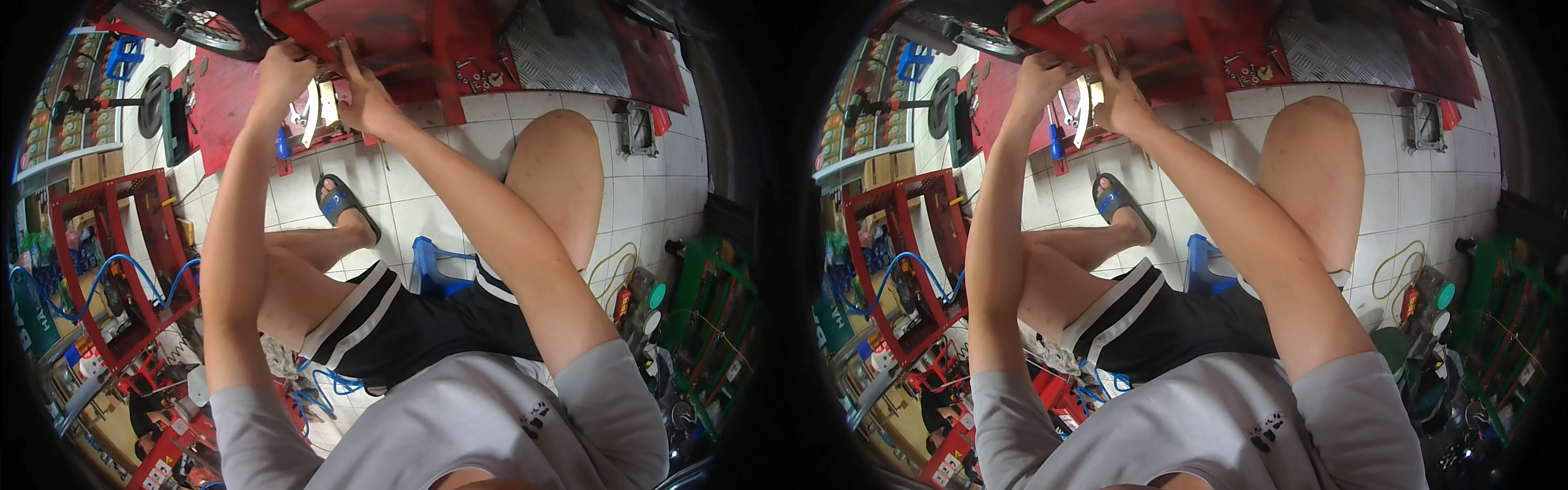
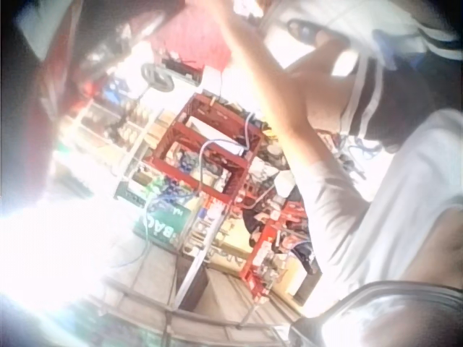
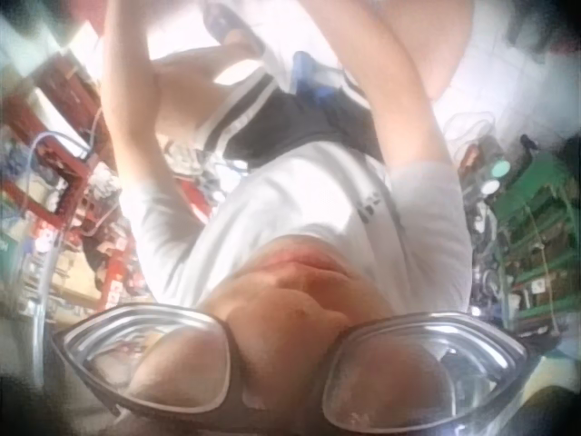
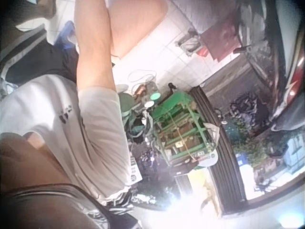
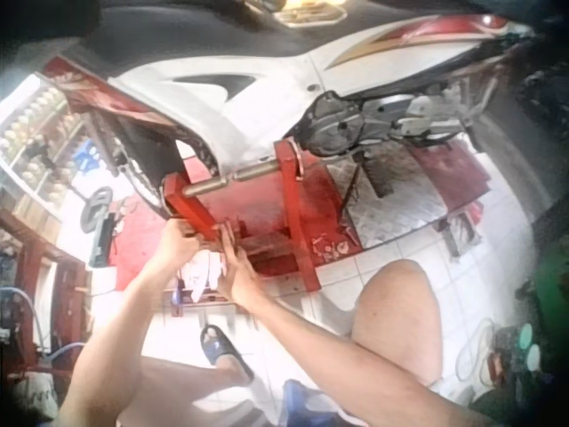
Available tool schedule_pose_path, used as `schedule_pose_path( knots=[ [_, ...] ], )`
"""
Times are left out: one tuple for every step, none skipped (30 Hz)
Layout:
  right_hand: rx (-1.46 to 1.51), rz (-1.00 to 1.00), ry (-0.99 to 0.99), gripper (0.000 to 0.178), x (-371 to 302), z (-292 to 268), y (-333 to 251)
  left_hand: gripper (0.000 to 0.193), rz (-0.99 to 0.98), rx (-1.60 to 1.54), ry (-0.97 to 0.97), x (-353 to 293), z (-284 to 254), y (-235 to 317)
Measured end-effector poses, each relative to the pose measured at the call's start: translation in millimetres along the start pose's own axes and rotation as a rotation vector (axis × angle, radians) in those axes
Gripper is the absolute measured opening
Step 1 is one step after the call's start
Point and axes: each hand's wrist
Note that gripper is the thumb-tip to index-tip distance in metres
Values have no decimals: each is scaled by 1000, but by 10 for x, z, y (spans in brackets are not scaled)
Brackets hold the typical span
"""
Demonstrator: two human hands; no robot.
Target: The person assembles curved metal brake shoes with springs and pins on a red workbench. They pick up the brake shoes, attach small metal components, and secure them together using their hands.
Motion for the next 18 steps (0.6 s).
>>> schedule_pose_path(
  knots=[
    [-8,40,-26,102,-19,-32,-14,28,-12,-6,-9,-5,10,20],
    [-15,80,-52,102,-43,-66,-26,28,-25,-13,-18,-17,8,36],
    [-20,120,-77,102,-64,-93,-30,28,-37,-17,-28,-18,6,41],
    [-26,120,-61,101,-77,-107,-8,28,-19,-44,-40,-4,7,48],
    [-33,132,-55,100,-95,-128,4,28,-30,-96,-53,1,25,50],
    [-40,142,-50,100,-107,-146,9,27,-41,-147,-65,0,26,54],
    [-48,152,-44,99,-124,-168,18,27,-52,-198,-77,-3,31,72],
    [-27,120,-17,96,-167,-188,32,28,-22,-250,-109,18,39,29],
    [-23,100,13,89,-199,-185,32,28,0,-122,-95,38,-17,-22],
    [-25,79,42,83,-234,-177,60,29,22,1,-78,59,-63,-64],
    [-25,57,68,77,-267,-163,84,29,42,124,-58,65,-101,-114],
    [-66,58,85,66,-295,-168,129,26,78,127,-33,48,-121,-139],
    [-115,64,108,57,-319,-237,217,26,97,253,-50,27,-90,-43],
    [-161,68,127,49,-341,-309,301,26,112,380,-65,-2,-87,49],
    [-199,127,158,38,-386,-420,366,26,130,505,-78,-58,-81,207],
    [-234,183,186,30,-420,-536,434,28,33,598,-100,-153,-66,364],
    [-311,186,300,28,-377,-645,623,29,37,657,-109,-237,-50,496],
    [-387,274,324,29,-300,-825,872,29,40,715,-119,-318,-34,589]
  ],
)
Point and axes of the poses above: each hand's wrist, its own x-axis towards the middle knuckle, its own z-axis out of the palm, y = z × x, and after that the axes turned 4 degrees about -y, right-handed
